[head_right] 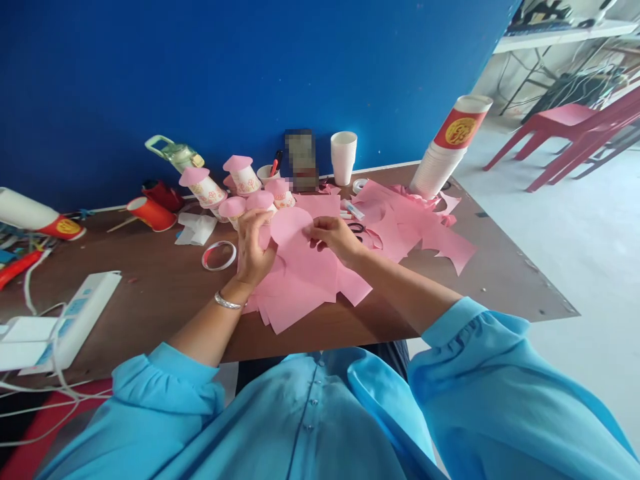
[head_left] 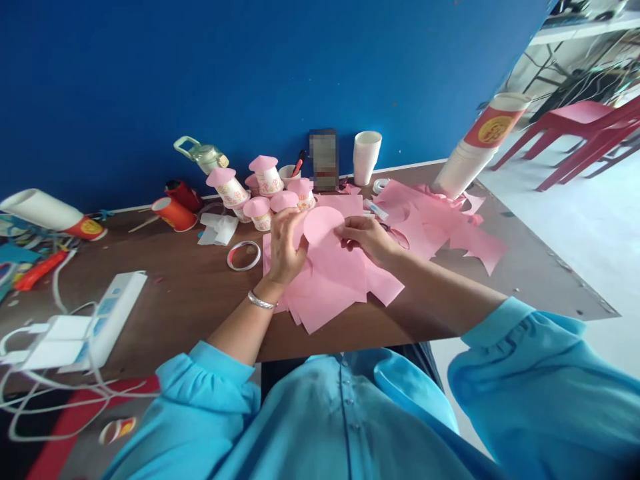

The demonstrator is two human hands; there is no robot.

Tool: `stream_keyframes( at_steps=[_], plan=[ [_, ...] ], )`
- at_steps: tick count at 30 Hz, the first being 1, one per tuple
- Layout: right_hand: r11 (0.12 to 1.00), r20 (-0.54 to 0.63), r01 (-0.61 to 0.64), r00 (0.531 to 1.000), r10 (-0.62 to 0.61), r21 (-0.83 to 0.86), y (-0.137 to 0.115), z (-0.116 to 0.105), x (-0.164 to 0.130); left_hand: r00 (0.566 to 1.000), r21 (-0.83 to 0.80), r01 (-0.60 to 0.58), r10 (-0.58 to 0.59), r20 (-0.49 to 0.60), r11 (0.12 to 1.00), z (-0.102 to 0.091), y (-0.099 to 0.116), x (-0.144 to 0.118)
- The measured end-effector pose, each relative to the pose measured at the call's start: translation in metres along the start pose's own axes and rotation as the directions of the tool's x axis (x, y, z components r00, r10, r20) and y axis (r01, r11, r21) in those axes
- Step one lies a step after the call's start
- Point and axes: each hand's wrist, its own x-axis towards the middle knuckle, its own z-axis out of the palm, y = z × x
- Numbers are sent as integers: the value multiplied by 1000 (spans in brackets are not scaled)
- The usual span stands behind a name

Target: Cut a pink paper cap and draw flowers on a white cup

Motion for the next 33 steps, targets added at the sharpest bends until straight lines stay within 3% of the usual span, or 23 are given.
stream_keyframes(
  at_steps=[2, 5, 8, 14, 16, 19, 21, 24, 28, 33],
  plan=[
    [1000, 3, 20, 1000, -20, -19, 2, -7, 0, 979, -190, 197, -203, -12, 962, 3, 0, 1],
    [992, 36, 22, 999, -18, -126, 10, -16, -2, 864, -381, 501, -470, 179, 777, 5, 7, 2],
    [958, 36, 50, 998, -42, -281, 21, -20, -6, 779, -402, 627, -539, 319, 668, 4, 16, 3],
    [836, 71, 182, 983, -170, -518, 24, -22, -12, 707, -312, 695, -537, 460, 648, 5, 27, 7],
    [694, 43, 224, 962, -268, -684, 19, -28, -12, 688, -293, 712, -549, 475, 638, 5, 26, 8],
    [375, 46, 205, 919, -392, -904, 10, -45, -9, 645, -244, 737, -550, 530, 630, 5, 23, 8],
    [219, 45, 136, 926, -375, -966, 6, -56, -7, 628, -206, 740, -549, 551, 640, 5, 21, 7],
    [59, 54, 70, 970, -237, -996, 4, -66, -6, 643, -134, 708, -554, 529, 693, 5, 19, 5],
    [-53, 13, 5, 989, -147, -999, 4, -67, -9, 655, -90, 681, -550, 519, 727, 5, 18, 4],
    [-65, 11, 5, 997, -82, -998, 0, -73, -13, 626, -146, 727, -562, 541, 670, 5, 17, 4]
  ],
)
